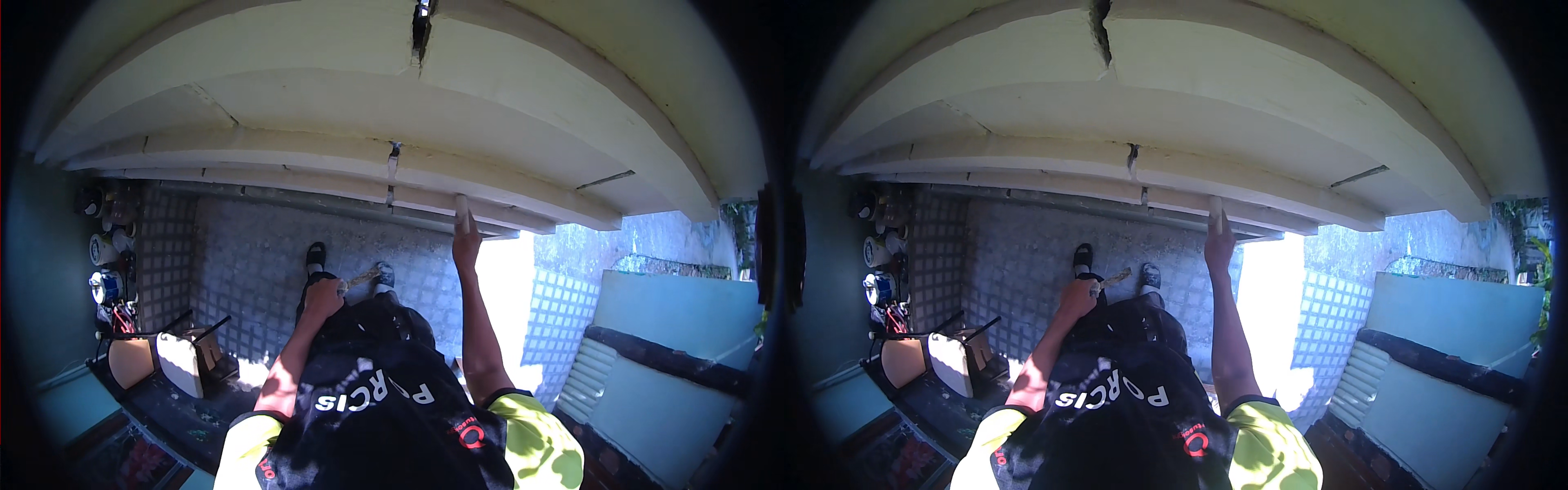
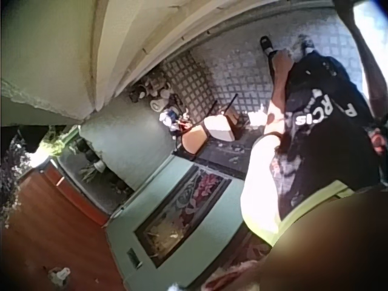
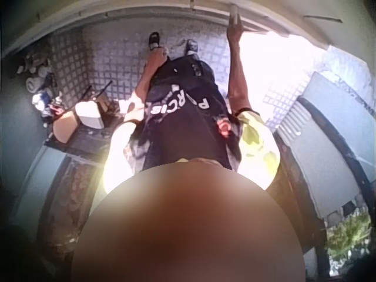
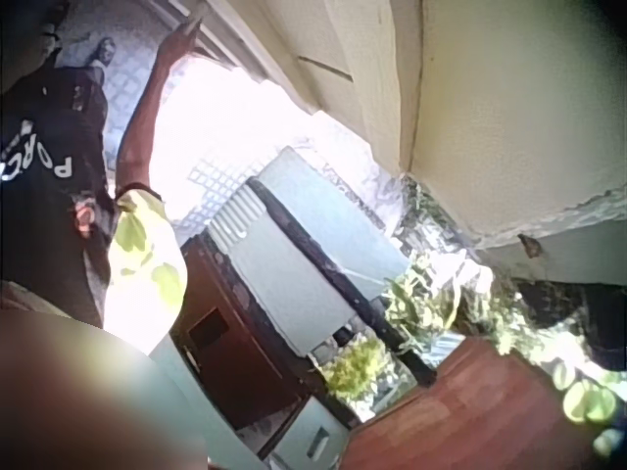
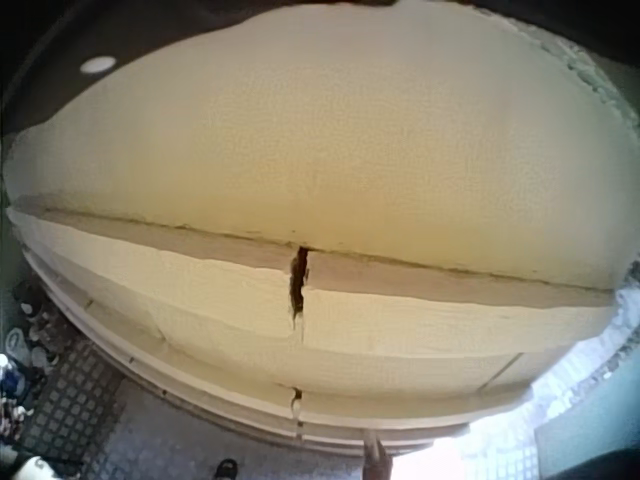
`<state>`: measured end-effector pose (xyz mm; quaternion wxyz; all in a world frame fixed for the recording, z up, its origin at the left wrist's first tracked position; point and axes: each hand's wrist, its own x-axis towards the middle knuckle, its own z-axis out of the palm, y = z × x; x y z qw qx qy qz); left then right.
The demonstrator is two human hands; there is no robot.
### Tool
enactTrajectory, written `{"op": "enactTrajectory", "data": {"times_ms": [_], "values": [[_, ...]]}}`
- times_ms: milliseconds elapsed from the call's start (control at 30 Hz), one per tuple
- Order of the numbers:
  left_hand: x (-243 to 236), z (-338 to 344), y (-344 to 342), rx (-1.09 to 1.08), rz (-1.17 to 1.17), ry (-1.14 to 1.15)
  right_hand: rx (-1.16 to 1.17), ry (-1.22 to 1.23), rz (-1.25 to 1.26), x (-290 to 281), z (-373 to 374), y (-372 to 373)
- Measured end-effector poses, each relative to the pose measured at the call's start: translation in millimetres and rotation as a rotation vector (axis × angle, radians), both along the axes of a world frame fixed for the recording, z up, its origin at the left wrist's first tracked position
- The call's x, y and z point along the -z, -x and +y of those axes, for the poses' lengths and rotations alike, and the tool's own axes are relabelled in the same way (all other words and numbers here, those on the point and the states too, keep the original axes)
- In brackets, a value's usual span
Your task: The recorder is applying putty to repair cracks in a wall or ceiling structure.
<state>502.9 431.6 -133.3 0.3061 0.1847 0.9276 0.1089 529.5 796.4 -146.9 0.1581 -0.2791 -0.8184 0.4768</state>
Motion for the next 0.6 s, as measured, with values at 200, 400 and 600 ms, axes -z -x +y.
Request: {"op": "enactTrajectory", "data": {"times_ms": [200,400,600], "values": [[-6,2,-2,-0.010,0.009,-0.004,0.227,-0.086,0.155,34,-15,-16],[5,-9,-5,-0.033,0.031,-0.040,-0.023,0.047,0.030,-13,2,-16],[12,-2,-3,-0.027,0.089,-0.096,-0.058,-0.068,-0.048,10,1,-26]]}}
